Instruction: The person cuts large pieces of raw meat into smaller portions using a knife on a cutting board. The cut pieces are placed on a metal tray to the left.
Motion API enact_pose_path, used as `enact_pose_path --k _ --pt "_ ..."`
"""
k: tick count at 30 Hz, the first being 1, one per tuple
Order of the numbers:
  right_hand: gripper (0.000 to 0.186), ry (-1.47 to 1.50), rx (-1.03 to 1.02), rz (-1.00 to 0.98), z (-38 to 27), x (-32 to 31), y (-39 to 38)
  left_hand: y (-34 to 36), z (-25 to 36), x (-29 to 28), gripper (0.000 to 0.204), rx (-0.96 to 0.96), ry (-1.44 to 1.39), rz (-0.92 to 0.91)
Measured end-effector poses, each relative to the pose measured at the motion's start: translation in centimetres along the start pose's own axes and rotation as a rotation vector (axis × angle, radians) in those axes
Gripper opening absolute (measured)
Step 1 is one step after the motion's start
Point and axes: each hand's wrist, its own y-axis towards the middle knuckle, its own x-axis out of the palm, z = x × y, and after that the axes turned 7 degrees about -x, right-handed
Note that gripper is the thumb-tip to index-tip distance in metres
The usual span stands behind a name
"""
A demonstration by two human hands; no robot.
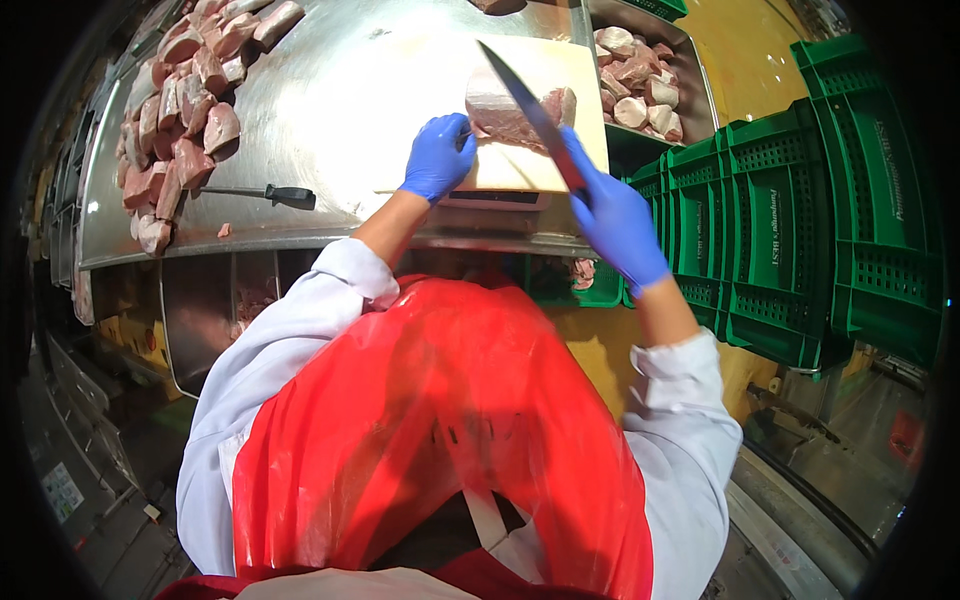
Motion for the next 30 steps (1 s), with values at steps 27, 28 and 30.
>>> enact_pose_path --k 27,28,30 --pt "0.087 1.309 0.25 0.688 0.5 10.5 9.2 16.9 -5.0 3.5 0.018 -0.449 -1.016 -0.774" --pt "0.087 1.336 0.227 0.755 1.1 10.6 10.1 16.2 -4.7 3.2 0.016 -0.4 -0.984 -0.741" --pt "0.089 1.342 0.142 0.79 3.1 9.6 10.8 12.9 -3.5 1.5 0.012 -0.302 -0.921 -0.685"
